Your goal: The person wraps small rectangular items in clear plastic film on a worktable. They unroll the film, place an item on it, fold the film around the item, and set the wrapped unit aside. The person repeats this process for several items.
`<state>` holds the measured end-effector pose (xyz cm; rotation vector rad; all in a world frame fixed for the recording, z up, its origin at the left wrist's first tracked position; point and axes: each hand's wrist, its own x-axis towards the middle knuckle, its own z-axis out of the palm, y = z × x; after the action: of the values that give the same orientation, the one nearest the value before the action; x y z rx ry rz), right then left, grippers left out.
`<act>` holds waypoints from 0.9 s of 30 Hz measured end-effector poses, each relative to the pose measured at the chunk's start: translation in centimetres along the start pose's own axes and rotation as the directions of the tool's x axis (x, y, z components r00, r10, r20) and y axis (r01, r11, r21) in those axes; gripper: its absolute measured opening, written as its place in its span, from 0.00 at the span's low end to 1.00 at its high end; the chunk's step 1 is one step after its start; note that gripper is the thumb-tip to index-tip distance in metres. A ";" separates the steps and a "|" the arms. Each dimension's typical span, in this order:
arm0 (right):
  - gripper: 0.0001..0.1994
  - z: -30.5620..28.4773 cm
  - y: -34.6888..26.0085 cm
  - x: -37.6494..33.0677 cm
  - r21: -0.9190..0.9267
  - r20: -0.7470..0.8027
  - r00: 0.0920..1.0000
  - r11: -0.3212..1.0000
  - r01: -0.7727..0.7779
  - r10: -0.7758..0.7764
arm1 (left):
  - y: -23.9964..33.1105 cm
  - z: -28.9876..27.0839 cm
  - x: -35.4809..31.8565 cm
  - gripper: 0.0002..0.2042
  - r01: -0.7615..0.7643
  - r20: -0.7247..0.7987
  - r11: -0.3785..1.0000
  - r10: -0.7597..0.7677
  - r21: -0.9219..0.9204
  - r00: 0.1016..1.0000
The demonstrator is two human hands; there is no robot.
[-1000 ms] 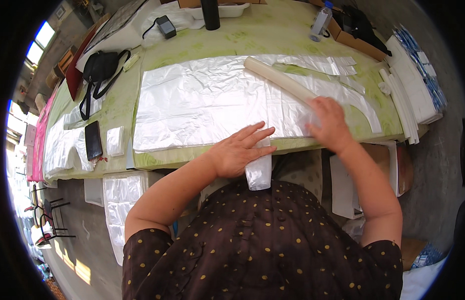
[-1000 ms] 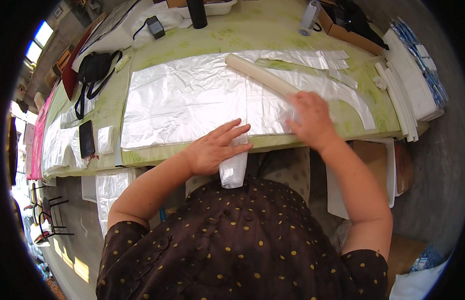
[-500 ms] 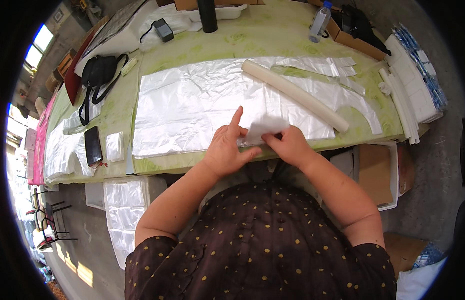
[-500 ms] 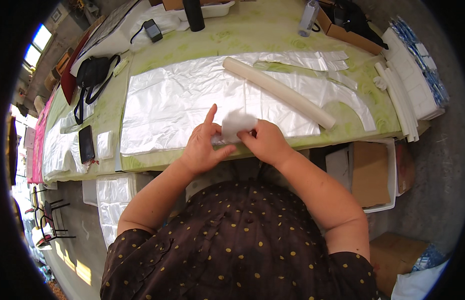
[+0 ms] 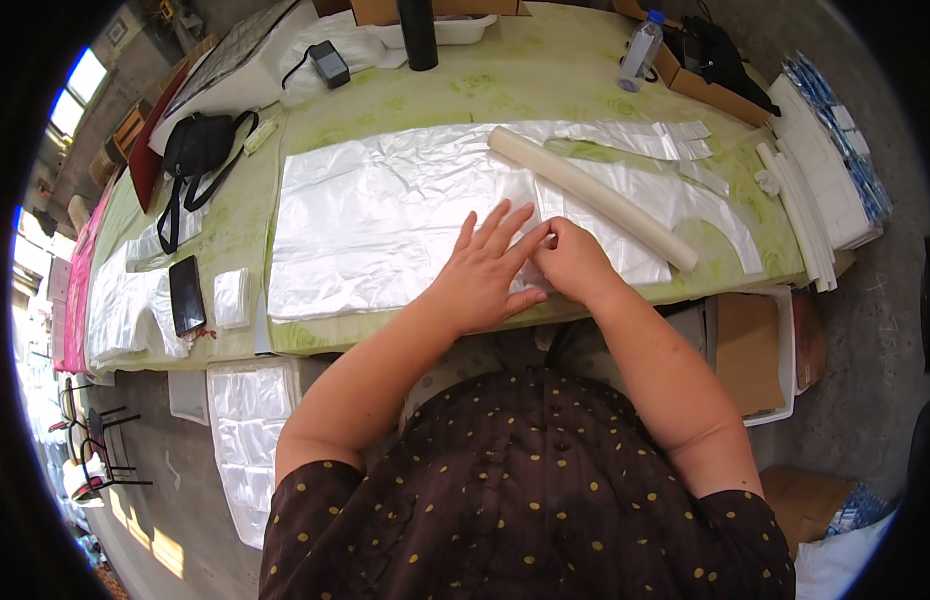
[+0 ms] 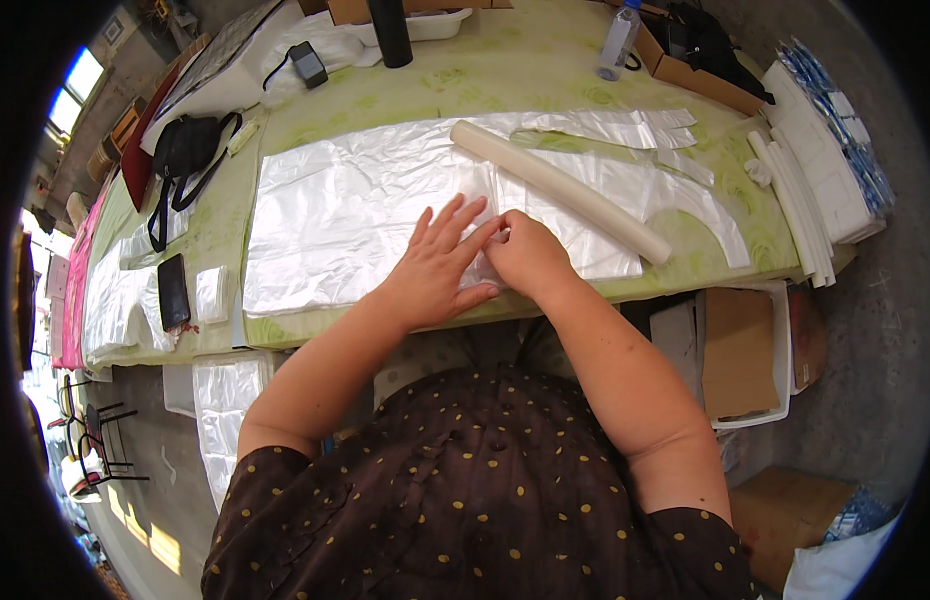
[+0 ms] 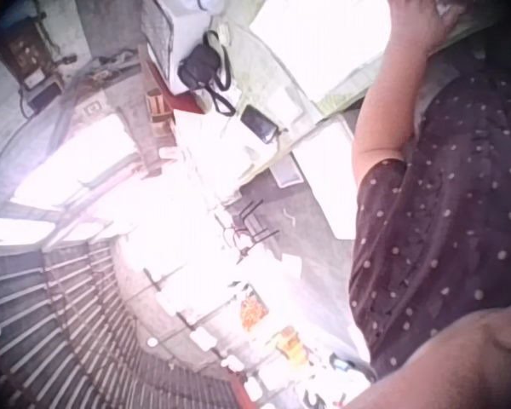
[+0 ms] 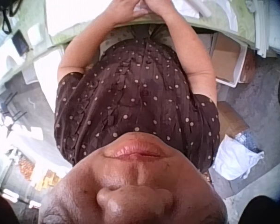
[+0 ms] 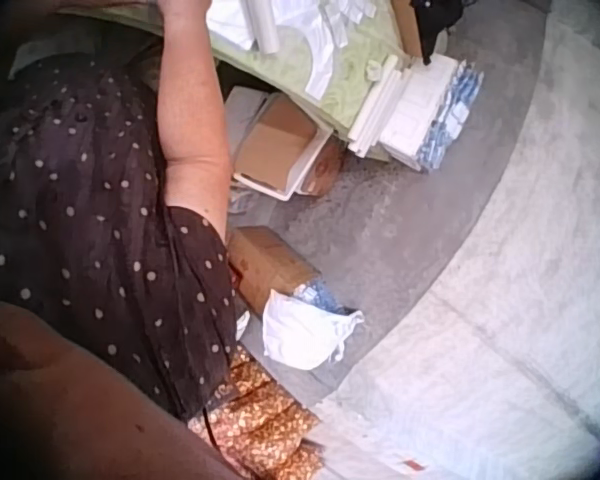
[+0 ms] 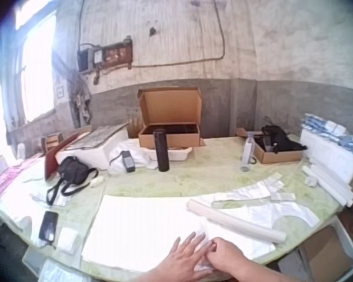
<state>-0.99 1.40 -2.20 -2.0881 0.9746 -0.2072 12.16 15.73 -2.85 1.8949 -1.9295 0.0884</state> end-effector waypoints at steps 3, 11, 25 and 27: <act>0.26 0.2 -0.5 -0.7 0.022 -0.046 0.999 1.000 -0.013 0.014 | -1.2 0.8 1.7 0.46 0.014 0.250 1.000 -0.010 -0.016 0.968; 0.25 0.2 0.7 -3.6 0.208 -0.052 0.995 0.973 0.097 -0.088 | -0.1 1.2 0.3 0.45 0.063 0.155 0.996 -0.073 0.068 0.985; 0.18 -0.2 0.8 -5.6 0.099 0.054 0.980 0.977 0.187 -0.193 | 2.6 -0.1 -3.3 0.46 0.139 0.039 0.981 -0.145 0.133 0.989; 0.18 -0.1 0.7 -5.5 0.056 0.061 0.978 0.979 0.196 -0.199 | 2.5 0.1 -3.2 0.46 0.156 0.070 0.982 -0.164 0.103 0.984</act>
<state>-5.22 4.91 -1.67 -2.1318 0.7149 -0.2589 9.61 18.87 -3.47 2.1403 -1.8444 0.0617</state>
